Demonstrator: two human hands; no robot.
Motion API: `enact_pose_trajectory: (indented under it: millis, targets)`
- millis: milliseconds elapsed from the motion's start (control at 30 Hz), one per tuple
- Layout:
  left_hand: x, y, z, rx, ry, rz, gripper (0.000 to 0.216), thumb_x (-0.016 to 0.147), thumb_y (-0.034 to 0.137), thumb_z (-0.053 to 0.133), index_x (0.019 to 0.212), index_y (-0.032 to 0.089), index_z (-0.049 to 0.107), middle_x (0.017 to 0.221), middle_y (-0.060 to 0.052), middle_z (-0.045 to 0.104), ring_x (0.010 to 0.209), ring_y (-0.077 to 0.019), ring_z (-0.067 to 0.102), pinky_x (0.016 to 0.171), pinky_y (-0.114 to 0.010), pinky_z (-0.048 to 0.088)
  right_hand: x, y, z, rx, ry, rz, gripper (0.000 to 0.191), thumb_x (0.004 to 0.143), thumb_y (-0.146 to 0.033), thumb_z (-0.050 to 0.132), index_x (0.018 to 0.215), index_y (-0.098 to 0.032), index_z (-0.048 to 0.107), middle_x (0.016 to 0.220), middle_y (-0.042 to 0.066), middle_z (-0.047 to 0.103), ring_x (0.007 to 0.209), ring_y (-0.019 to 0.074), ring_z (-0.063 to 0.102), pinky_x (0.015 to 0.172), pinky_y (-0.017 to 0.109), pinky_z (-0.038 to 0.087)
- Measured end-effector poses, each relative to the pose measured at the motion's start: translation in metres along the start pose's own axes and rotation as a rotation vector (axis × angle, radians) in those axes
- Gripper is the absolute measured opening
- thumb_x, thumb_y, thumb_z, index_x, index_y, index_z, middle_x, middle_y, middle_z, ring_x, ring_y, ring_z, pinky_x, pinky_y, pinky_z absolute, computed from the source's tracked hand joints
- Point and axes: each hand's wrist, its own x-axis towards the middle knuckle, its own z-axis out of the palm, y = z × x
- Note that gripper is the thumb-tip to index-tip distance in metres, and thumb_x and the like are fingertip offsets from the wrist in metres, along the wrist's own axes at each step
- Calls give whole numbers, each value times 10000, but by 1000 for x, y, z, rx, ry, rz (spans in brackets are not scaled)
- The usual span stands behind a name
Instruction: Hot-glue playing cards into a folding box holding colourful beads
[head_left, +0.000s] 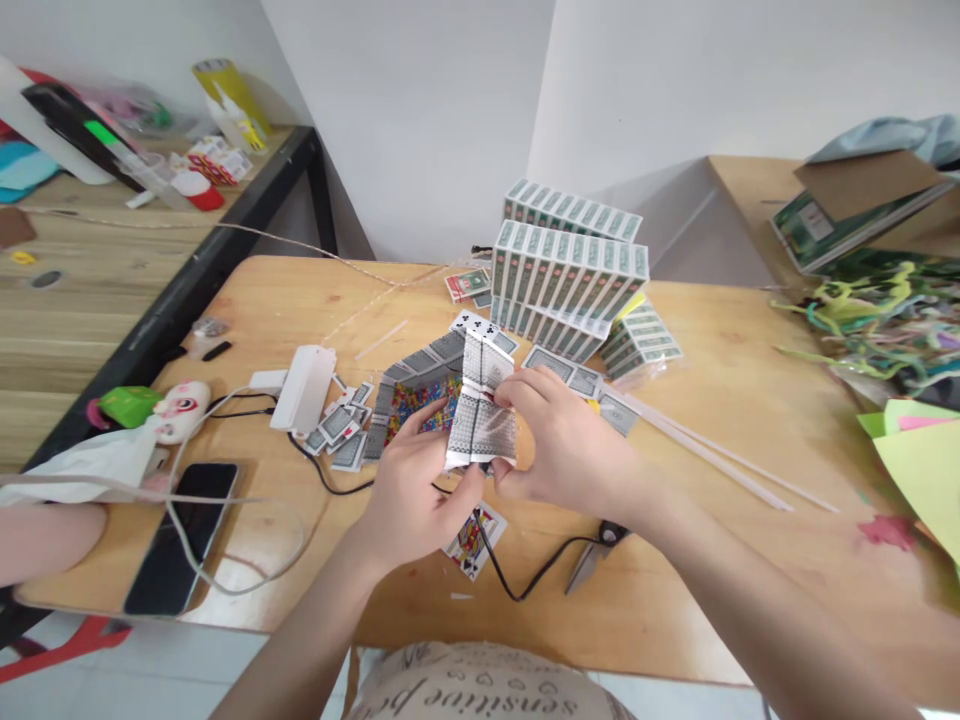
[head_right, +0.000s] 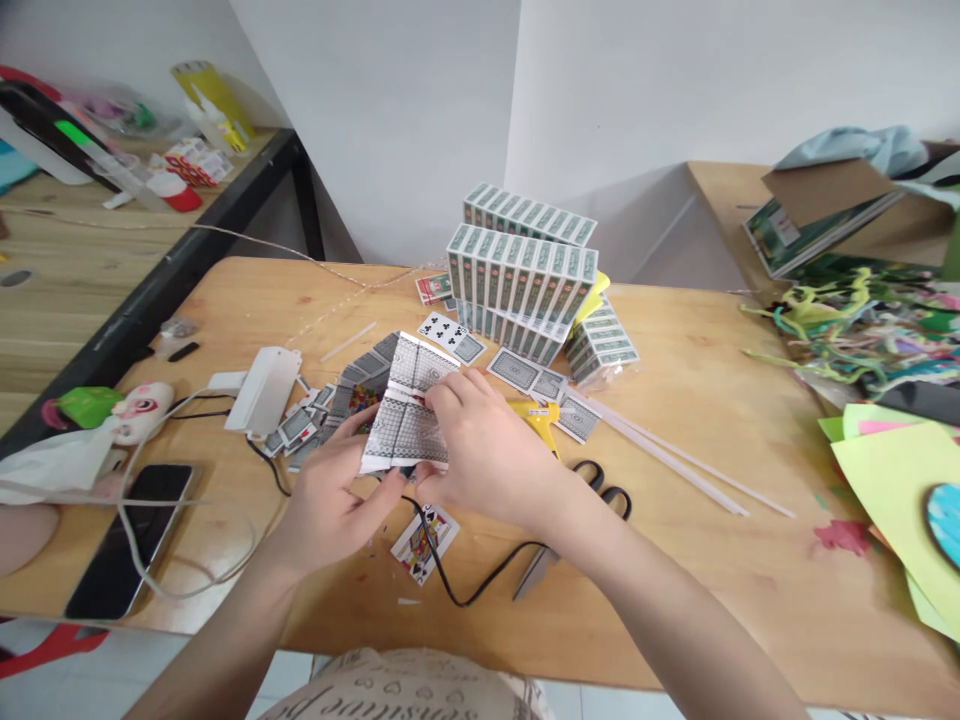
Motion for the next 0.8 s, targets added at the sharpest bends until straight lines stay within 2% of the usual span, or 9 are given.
enact_pose_trajectory:
  millis: [100,233,400,467,567,633,733,800]
  targets:
    - [0,-1,-3,-14,12,-10,156,778,150,506,788,222,643,802,3,746,820,-191,689,1047,-426,427,1,3,-5,67,-20,14,335,637,-218,662,934,-202,507,966,76,581,958,250,520,832,412,482]
    - [1,-7,-13,-96,27,-22,109,773,156,541,763,219,630,704,11,698,812,-194,673,1049,-427,424,5,11,-12,305,-126,76,321,686,-276,707,939,-206,522,952,34,586,874,181,542,772,338,487]
    - [2,-14,-23,-196,102,-147,65,772,200,594,782,219,656,761,7,680,836,-194,641,1067,-442,386,13,15,-7,611,-113,329,107,802,-299,611,826,-205,566,798,1,600,700,119,549,649,272,491]
    - [4,-16,-24,-264,170,-248,98,760,228,622,847,214,664,823,-11,679,869,-205,631,979,-410,452,17,12,-7,663,-103,410,107,809,-307,598,793,-201,596,744,-5,612,651,108,548,592,251,475]
    - [8,-18,-26,-463,238,-401,147,748,266,640,883,207,645,842,-23,666,806,-196,628,744,-328,518,22,6,-15,760,-102,489,139,808,-330,594,786,-197,629,673,-17,604,515,75,498,460,217,417]
    - [13,-19,-28,-609,207,-464,152,753,285,631,882,204,630,838,-27,668,779,-193,631,675,-306,509,25,1,-22,821,-90,517,140,810,-320,589,787,-194,645,629,-24,590,459,62,470,406,204,384]
    - [20,-20,-34,-778,86,-515,214,769,293,601,960,198,617,912,-50,688,835,-210,643,701,-319,515,31,-3,-30,843,-65,533,91,799,-247,595,789,-189,665,580,-31,577,467,67,498,407,196,401]
    - [22,-22,-36,-812,62,-541,267,775,284,575,1026,196,601,968,-61,686,879,-214,642,732,-326,520,35,-3,-32,846,-63,522,79,793,-214,599,783,-192,673,576,-29,589,490,75,525,434,201,438]
